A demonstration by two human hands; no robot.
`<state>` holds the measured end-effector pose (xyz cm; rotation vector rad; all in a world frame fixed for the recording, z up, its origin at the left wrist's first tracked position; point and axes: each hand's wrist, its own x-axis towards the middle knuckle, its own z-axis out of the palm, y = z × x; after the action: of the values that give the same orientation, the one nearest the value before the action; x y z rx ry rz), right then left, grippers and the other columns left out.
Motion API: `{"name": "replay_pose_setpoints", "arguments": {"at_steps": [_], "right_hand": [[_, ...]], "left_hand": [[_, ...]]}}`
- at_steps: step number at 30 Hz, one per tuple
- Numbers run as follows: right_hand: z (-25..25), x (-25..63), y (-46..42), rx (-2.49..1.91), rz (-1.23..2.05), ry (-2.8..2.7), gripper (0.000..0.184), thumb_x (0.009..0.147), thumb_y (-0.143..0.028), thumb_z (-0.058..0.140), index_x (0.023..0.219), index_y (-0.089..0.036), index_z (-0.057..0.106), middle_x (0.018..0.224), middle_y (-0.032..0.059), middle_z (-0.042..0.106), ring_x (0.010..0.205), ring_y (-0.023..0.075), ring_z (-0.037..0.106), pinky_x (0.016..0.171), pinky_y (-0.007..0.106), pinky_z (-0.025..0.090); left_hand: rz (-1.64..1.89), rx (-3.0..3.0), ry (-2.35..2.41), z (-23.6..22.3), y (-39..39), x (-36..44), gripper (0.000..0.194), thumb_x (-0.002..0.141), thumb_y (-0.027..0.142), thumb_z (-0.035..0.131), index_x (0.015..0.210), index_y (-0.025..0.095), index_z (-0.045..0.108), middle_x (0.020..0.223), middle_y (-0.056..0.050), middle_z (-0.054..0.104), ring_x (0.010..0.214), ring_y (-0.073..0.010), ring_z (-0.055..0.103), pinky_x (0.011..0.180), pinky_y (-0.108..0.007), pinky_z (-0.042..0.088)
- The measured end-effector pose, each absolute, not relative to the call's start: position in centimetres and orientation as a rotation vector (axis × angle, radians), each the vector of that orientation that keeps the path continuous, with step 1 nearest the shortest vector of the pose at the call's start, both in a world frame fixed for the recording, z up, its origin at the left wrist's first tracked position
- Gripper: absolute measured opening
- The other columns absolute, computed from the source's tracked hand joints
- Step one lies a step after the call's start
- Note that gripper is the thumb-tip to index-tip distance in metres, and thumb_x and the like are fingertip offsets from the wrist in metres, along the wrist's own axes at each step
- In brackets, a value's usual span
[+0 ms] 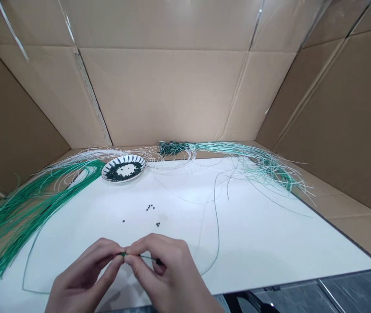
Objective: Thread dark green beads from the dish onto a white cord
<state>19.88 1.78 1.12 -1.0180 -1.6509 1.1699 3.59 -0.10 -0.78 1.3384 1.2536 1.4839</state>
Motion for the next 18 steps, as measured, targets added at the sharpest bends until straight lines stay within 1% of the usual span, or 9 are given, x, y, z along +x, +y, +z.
{"name": "replay_pose_setpoints", "arguments": {"at_steps": [2, 3, 8, 11, 13, 16, 18], "right_hand": [[0.8, 20.1, 2.1, -1.044, 1.141, -1.656, 0.017, 0.093, -0.026, 0.064, 0.089, -0.019, 0.079, 0.084, 0.0041, 0.077, 0.064, 0.0134, 0.053, 0.053, 0.025, 0.033], [0.7, 20.1, 2.2, -1.058, 1.134, -1.660, 0.017, 0.093, -0.026, 0.064, 0.090, -0.019, 0.079, 0.083, 0.0042, 0.077, 0.065, 0.0140, 0.055, 0.054, 0.025, 0.034], [0.5, 20.5, 2.5, -1.081, 1.149, -1.697, 0.019, 0.093, -0.027, 0.063, 0.088, -0.019, 0.080, 0.078, 0.0038, 0.075, 0.065, 0.0147, 0.056, 0.053, 0.025, 0.034], [0.4, 20.6, 2.7, -1.087, 1.215, -1.718, 0.018, 0.091, -0.025, 0.064, 0.089, -0.018, 0.081, 0.081, 0.0047, 0.076, 0.068, 0.0155, 0.057, 0.055, 0.025, 0.035], [0.2, 20.5, 3.0, -1.121, 1.248, -1.717, 0.018, 0.090, -0.025, 0.065, 0.087, -0.018, 0.081, 0.076, 0.0031, 0.073, 0.064, 0.0143, 0.052, 0.056, 0.025, 0.035], [-0.1, 20.1, 3.5, -1.167, 1.270, -1.703, 0.013, 0.085, -0.023, 0.069, 0.088, -0.018, 0.080, 0.064, -0.0031, 0.057, 0.059, 0.0122, 0.039, 0.055, 0.025, 0.031], [-0.2, 19.7, 3.8, -1.175, 1.281, -1.696, 0.012, 0.083, -0.020, 0.070, 0.089, -0.018, 0.079, 0.062, -0.0051, 0.050, 0.058, 0.0119, 0.035, 0.055, 0.025, 0.029]], "left_hand": [[1.451, 1.387, 1.269, -1.0, 0.1, 3.3, 0.018, 0.082, 0.018, 0.071, 0.075, 0.034, 0.078, 0.076, 0.005, 0.070, 0.074, -0.0140, 0.065, 0.070, -0.017, 0.050], [1.433, 1.418, 1.275, -1.0, 0.2, 3.2, 0.018, 0.083, 0.019, 0.070, 0.076, 0.033, 0.077, 0.076, 0.005, 0.070, 0.074, -0.0138, 0.065, 0.070, -0.017, 0.049], [1.334, 1.541, 1.277, -1.7, 0.1, 3.2, 0.017, 0.087, 0.019, 0.065, 0.079, 0.030, 0.075, 0.076, 0.003, 0.067, 0.072, -0.0142, 0.064, 0.070, -0.020, 0.047], [1.314, 1.485, 1.261, -2.2, 0.3, 3.3, 0.018, 0.088, 0.020, 0.061, 0.075, 0.027, 0.072, 0.074, 0.002, 0.062, 0.072, -0.0153, 0.060, 0.068, -0.021, 0.046], [1.301, 1.421, 1.247, -2.4, 0.5, 3.3, 0.019, 0.088, 0.022, 0.061, 0.071, 0.026, 0.069, 0.074, 0.002, 0.059, 0.072, -0.0155, 0.058, 0.067, -0.021, 0.046], [1.307, 1.344, 1.223, -2.5, 1.0, 3.3, 0.017, 0.085, 0.023, 0.064, 0.068, 0.024, 0.068, 0.072, 0.002, 0.058, 0.069, -0.0150, 0.056, 0.064, -0.021, 0.046], [1.325, 1.311, 1.219, -2.6, 1.3, 3.3, 0.016, 0.083, 0.022, 0.065, 0.067, 0.024, 0.068, 0.071, 0.002, 0.058, 0.067, -0.0148, 0.056, 0.063, -0.021, 0.046]]}}
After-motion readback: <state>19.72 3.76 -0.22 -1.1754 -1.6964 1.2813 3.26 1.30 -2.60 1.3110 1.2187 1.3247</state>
